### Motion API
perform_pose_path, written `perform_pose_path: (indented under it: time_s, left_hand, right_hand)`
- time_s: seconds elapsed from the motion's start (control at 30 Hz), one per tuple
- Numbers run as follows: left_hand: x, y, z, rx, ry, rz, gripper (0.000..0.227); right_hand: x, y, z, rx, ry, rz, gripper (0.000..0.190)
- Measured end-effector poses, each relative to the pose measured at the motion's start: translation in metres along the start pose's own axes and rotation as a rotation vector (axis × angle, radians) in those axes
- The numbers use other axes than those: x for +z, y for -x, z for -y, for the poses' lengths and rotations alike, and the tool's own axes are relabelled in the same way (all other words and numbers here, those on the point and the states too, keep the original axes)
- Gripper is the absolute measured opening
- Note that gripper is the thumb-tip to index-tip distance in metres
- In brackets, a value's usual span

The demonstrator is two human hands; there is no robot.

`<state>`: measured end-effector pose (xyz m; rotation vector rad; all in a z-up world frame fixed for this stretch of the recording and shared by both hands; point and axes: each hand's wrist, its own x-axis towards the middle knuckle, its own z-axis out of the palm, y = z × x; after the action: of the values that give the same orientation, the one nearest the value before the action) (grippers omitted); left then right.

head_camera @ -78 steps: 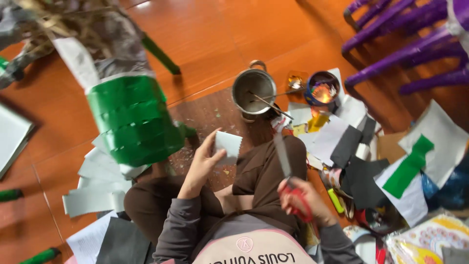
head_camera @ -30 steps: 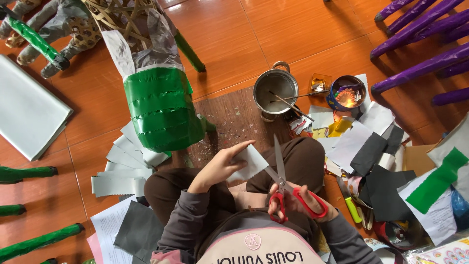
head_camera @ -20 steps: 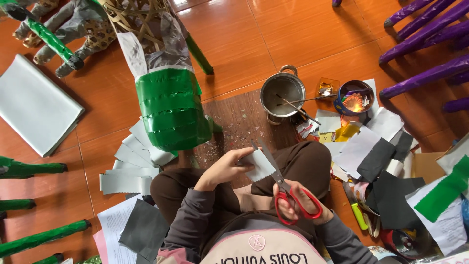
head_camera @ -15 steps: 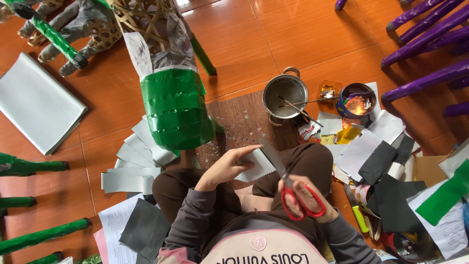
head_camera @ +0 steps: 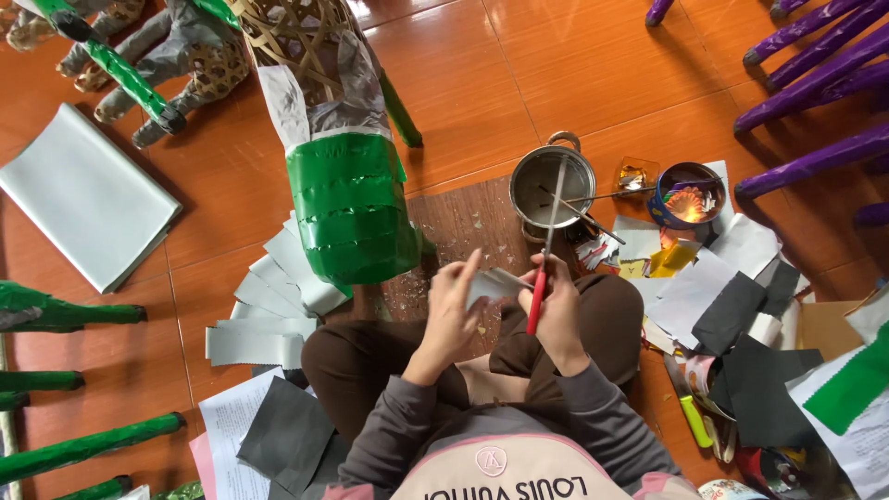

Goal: Applying colored paper and glue to a bamboo frame to create a decorative figure.

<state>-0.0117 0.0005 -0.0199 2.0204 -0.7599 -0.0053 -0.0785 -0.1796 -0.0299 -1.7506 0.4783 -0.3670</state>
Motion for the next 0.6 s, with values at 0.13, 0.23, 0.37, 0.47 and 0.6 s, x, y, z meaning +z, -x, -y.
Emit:
perform_pose_path:
  time_s: [0.13,0.23,0.37,0.47,0.6]
  left_hand:
    - [0.055,0.036,0.086,-0.440,0.578,0.145,0.024]
    - [0.048,0.021,0.075,-0.936,1.260,0.135,0.050]
    - [0.017,-0.012,0.049,-0.966,1.725,0.278,0.056]
    - [0.025,-0.009,0.059,-0.845,1.675,0.322,0.052]
    - [0.020,-0.007,0.052,-0.730,1.512,0.228,0.048]
  right_hand:
    - [-0.001,0.013,0.009,-0.416,0.141,0.012,0.050]
    - [-0.002,0.035,0.003,-0.600,0.114,0.134,0.047]
    - [-0.008,0.065,0.013,-0.641,0.150,0.425,0.051]
    - [-0.010,0.076,0.012,-0.567,0.076,0.520,0.051]
    - [-0.022,0.085,-0.009,0.107,-0.353,0.679,0.041]
